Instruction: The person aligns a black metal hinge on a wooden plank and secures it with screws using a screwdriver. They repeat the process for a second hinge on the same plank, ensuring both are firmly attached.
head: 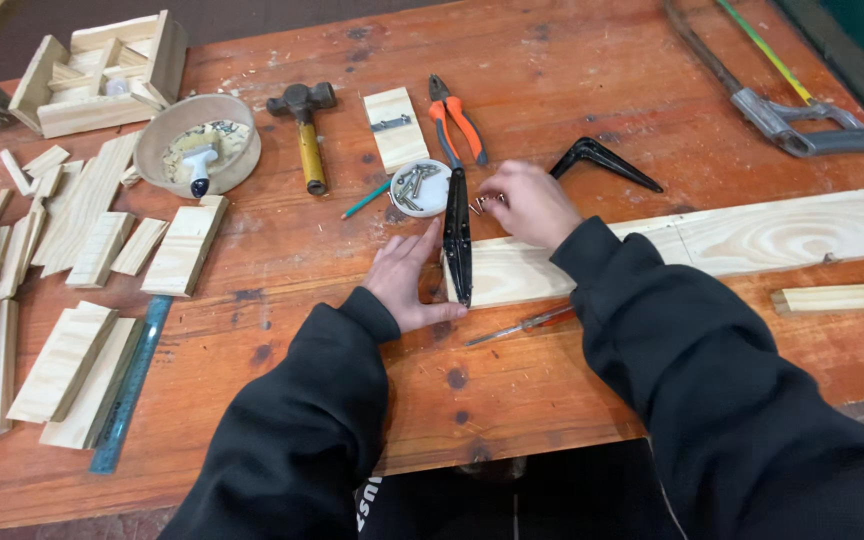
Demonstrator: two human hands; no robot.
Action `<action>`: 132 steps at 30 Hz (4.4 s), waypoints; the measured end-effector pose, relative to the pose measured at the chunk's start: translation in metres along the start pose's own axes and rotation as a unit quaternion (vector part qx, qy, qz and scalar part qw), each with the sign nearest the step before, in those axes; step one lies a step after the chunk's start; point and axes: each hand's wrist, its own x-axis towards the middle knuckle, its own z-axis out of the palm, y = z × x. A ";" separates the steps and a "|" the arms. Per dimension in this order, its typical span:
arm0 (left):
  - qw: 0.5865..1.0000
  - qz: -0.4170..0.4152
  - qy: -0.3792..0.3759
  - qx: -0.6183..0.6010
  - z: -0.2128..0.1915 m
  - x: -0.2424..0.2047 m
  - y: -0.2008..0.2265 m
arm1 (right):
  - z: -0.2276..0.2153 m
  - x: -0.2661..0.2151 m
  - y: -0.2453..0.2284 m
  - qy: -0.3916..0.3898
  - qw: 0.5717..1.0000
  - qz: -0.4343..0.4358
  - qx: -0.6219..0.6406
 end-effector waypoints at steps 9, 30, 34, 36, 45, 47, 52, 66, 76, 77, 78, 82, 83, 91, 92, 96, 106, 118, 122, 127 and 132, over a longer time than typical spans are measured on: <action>1.000 -0.010 0.009 -0.016 0.004 0.000 -0.004 | 0.011 -0.007 -0.002 -0.028 0.997 -0.020 -0.066; 0.997 -0.039 -0.014 -0.061 -0.006 -0.006 0.011 | -0.042 -0.046 -0.074 0.011 0.970 -0.095 0.223; 0.999 -0.050 -0.010 -0.011 -0.005 -0.007 0.011 | -0.045 -0.054 -0.089 -0.035 0.967 -0.071 0.244; 0.999 -0.050 -0.011 -0.018 -0.003 -0.008 0.011 | -0.039 -0.062 -0.090 -0.068 0.973 -0.080 0.208; 0.998 -0.047 -0.011 -0.029 -0.014 -0.008 0.024 | -0.029 -0.062 -0.076 -0.096 0.975 -0.121 0.161; 0.999 -0.048 -0.008 -0.023 -0.013 -0.009 0.028 | -0.030 -0.063 -0.078 -0.095 0.975 -0.124 0.157; 0.999 -0.046 -0.003 -0.005 -0.007 -0.008 0.022 | -0.035 -0.064 -0.083 -0.101 0.970 -0.132 0.176; 0.999 -0.042 0.018 0.016 0.001 -0.009 0.015 | -0.032 -0.066 -0.082 -0.146 0.954 -0.174 0.197; 0.999 -0.045 0.013 -0.019 -0.010 -0.006 0.025 | -0.032 -0.069 -0.081 -0.163 0.955 -0.188 0.162; 0.998 -0.051 0.014 -0.018 -0.009 -0.007 0.024 | -0.033 -0.070 -0.081 -0.162 0.957 -0.190 0.150; 0.998 -0.058 0.016 -0.018 -0.009 -0.008 0.023 | -0.034 -0.069 -0.081 -0.160 0.958 -0.192 0.138; 0.998 -0.060 0.016 -0.012 -0.009 -0.008 0.024 | -0.032 -0.071 -0.085 -0.151 0.963 -0.193 0.114; 0.998 -0.061 0.006 -0.009 -0.008 -0.008 0.022 | -0.032 -0.071 -0.087 -0.151 0.964 -0.191 0.105; 0.998 -0.060 -0.002 0.021 -0.006 -0.009 0.020 | -0.022 -0.074 -0.085 -0.121 0.970 -0.201 0.053; 0.998 -0.059 -0.004 0.017 -0.005 -0.008 0.019 | -0.025 -0.074 -0.086 -0.120 0.971 -0.197 0.062; 0.998 -0.064 -0.013 0.015 -0.005 -0.007 0.017 | -0.025 -0.076 -0.086 -0.126 0.965 -0.211 0.091; 0.999 -0.035 0.034 0.005 -0.005 -0.009 0.019 | -0.030 -0.074 -0.087 -0.162 0.965 -0.197 0.065; 0.999 -0.041 0.004 0.004 -0.011 -0.010 0.024 | -0.035 -0.074 -0.095 -0.126 0.969 -0.211 0.009; 0.999 -0.038 0.000 0.005 -0.012 -0.009 0.024 | -0.031 -0.074 -0.091 -0.151 0.967 -0.202 0.044; 0.999 -0.038 -0.008 0.006 -0.016 -0.012 0.028 | -0.020 -0.076 -0.086 -0.126 0.969 -0.214 0.016; 0.999 -0.043 -0.019 0.002 -0.019 -0.011 0.028 | -0.012 -0.077 -0.082 -0.094 0.965 -0.238 -0.054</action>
